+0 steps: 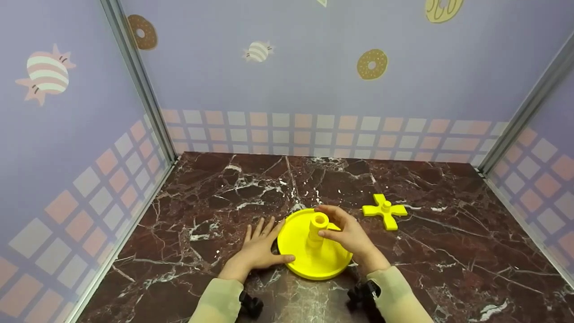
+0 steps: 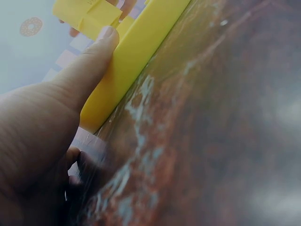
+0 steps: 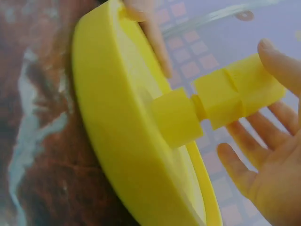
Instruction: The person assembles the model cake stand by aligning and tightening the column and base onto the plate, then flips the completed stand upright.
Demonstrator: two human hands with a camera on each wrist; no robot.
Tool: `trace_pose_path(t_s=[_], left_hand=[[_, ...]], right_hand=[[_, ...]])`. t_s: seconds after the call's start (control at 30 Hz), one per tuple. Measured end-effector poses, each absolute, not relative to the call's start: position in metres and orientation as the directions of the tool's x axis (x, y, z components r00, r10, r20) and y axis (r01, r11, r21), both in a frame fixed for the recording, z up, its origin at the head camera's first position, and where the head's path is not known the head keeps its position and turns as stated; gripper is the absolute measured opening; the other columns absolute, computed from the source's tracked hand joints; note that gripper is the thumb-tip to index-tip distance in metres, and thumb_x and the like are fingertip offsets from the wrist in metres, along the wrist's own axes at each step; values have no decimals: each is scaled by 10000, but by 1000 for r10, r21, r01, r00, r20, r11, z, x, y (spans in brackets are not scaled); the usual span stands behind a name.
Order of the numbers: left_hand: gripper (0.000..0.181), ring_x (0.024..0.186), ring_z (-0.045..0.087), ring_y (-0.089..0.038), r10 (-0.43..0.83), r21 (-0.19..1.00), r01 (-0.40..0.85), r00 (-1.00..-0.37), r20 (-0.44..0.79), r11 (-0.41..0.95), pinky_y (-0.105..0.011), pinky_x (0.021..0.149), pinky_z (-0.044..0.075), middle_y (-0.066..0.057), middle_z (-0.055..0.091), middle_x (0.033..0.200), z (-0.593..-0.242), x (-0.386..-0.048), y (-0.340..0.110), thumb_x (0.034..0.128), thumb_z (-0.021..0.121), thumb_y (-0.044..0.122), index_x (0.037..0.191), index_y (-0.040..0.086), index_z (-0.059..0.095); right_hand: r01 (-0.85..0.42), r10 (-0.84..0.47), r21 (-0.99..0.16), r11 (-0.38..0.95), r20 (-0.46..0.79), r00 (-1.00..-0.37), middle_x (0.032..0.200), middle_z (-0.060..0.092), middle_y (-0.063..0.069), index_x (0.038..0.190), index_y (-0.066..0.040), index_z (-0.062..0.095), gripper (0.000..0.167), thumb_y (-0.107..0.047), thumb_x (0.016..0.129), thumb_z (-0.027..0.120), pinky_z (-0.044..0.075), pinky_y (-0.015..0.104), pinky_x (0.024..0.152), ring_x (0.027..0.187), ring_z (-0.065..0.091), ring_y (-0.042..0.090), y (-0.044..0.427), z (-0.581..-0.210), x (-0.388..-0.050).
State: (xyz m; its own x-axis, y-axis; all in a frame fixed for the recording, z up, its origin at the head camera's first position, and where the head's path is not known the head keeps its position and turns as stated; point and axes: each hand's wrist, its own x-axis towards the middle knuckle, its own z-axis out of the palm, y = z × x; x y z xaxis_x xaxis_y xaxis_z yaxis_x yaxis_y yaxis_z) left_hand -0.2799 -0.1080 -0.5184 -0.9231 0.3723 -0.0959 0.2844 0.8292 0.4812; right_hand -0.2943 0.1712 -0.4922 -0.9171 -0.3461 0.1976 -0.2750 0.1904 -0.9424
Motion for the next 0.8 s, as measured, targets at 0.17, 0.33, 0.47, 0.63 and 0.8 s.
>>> trace_pose_path(t_s=[0.17,0.33,0.47,0.63,0.8], left_hand=[[1104,1614,-3,-420,373,479,286,-923,-94,830,-670,1277,-55,-149,91,1742,-518,-280,-108,826,661,769,1668,242,181],[1098,1616,-10,-413,373,490,282,-923,-96,825,-665,1278,-62,-136,88,1745,-519,-280,-109,827,663,766,1668,251,179],[1097,1618,-20,-405,374,493,280,-922,-103,824,-660,1280,-68,-126,82,1748,-520,-281,-109,829,658,770,1669,259,170],[1102,1618,-18,-406,375,483,283,-922,-102,829,-659,1281,-63,-128,82,1748,-521,-281,-109,827,649,781,1670,261,166],[1106,1617,-11,-408,374,479,286,-922,-98,830,-661,1281,-59,-130,87,1746,-520,-280,-109,823,647,787,1669,259,170]], right_hand=[[-245,-407,-957,153,165,-898,1530,542,178,1500,-27,505,606,-131,950,738,392,539,1220,1438,491,366,174,-491,-295],[-219,-340,-956,196,143,-930,1412,639,177,1435,-1,566,552,-116,932,759,488,497,1146,1318,600,317,170,-491,-295],[-238,-261,-943,234,175,-949,1325,687,163,1352,-6,617,503,-98,892,799,514,507,1101,1255,635,303,166,-492,-295],[-291,-181,-916,277,248,-952,1194,712,143,1221,-30,636,449,-52,826,848,535,472,1030,1138,669,258,160,-495,-294],[-321,-162,-900,295,283,-945,1153,689,136,1173,-22,609,464,-58,795,875,545,403,987,1092,658,231,157,-496,-293]])
